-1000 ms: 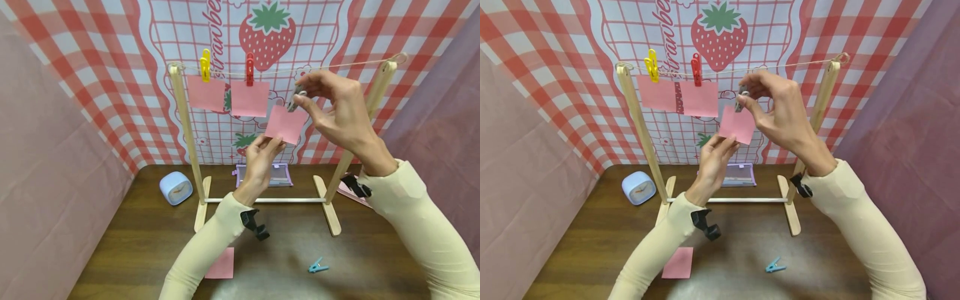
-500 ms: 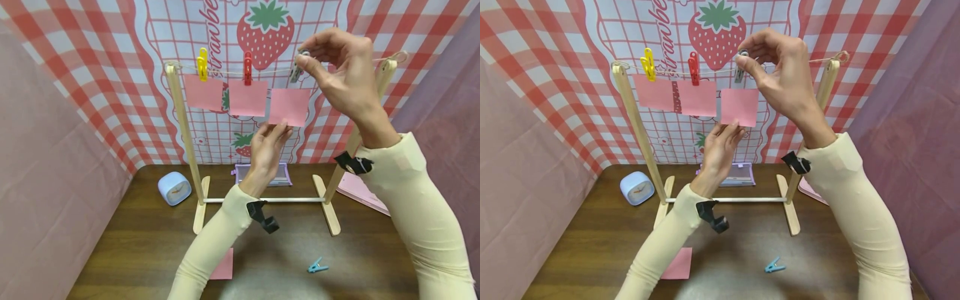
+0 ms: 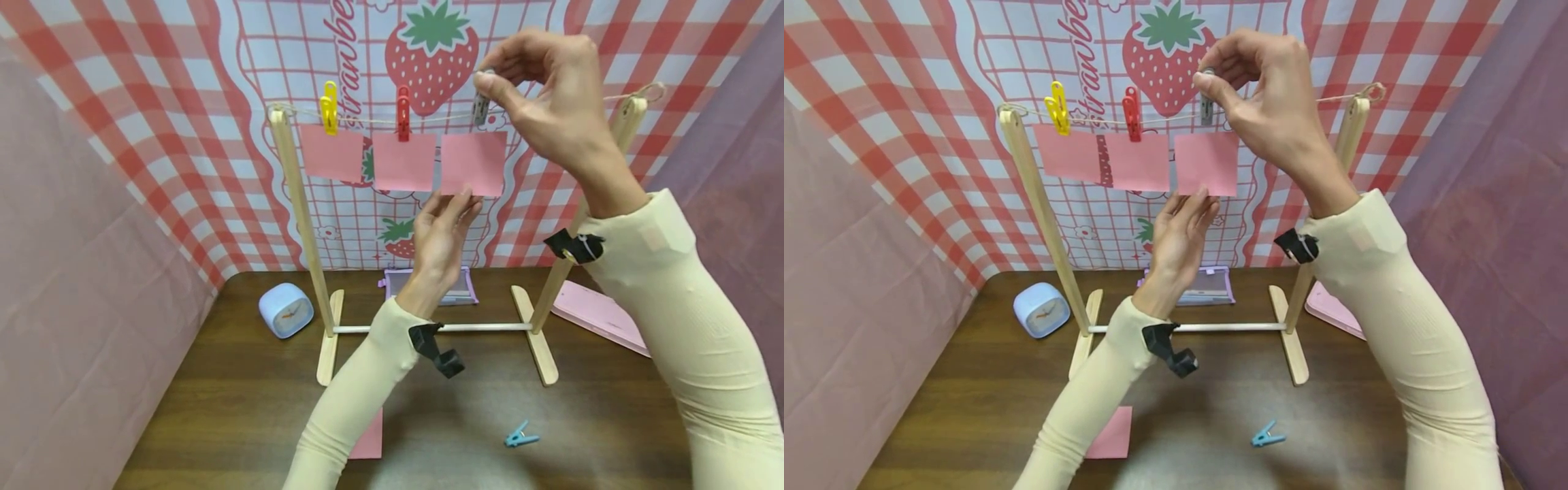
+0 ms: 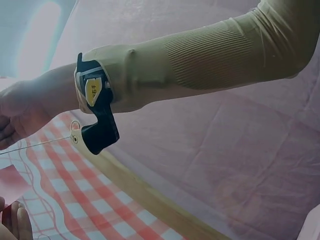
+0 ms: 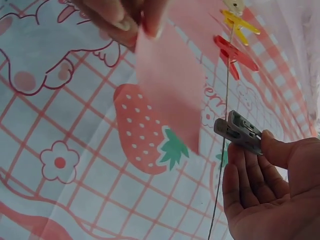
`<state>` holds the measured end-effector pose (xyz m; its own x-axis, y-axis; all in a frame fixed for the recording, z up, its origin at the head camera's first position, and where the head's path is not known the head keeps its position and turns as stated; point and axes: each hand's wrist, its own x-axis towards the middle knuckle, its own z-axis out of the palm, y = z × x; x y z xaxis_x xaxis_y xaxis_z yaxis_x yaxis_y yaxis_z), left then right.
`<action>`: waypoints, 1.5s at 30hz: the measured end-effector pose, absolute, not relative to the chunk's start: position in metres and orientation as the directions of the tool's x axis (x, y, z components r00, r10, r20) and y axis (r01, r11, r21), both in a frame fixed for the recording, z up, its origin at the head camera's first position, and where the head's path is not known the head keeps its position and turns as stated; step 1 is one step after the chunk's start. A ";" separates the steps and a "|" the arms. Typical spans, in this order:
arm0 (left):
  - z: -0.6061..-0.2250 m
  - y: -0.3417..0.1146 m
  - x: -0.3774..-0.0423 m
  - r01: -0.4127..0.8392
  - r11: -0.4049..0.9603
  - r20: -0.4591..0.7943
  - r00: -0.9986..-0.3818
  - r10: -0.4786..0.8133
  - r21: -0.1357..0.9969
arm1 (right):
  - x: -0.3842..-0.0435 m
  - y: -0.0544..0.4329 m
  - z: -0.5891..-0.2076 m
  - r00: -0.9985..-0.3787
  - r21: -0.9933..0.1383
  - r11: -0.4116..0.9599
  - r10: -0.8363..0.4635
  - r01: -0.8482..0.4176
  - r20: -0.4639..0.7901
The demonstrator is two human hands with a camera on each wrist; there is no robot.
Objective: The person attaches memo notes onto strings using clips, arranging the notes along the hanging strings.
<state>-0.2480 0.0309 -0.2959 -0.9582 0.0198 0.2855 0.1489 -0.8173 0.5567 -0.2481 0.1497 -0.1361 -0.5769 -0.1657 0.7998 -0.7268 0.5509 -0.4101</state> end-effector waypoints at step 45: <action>-0.302 0.022 -0.245 0.122 -0.793 0.312 -0.946 0.089 0.597 | -0.229 0.164 -0.149 -0.588 -0.362 0.611 -0.215 -0.704 0.780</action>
<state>-0.2454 0.0216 -0.3019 -0.9461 0.0885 0.3115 0.1222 -0.7931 0.5966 -0.2291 0.1642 -0.1487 -0.5879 -0.2150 0.7798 -0.7040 0.6108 -0.3624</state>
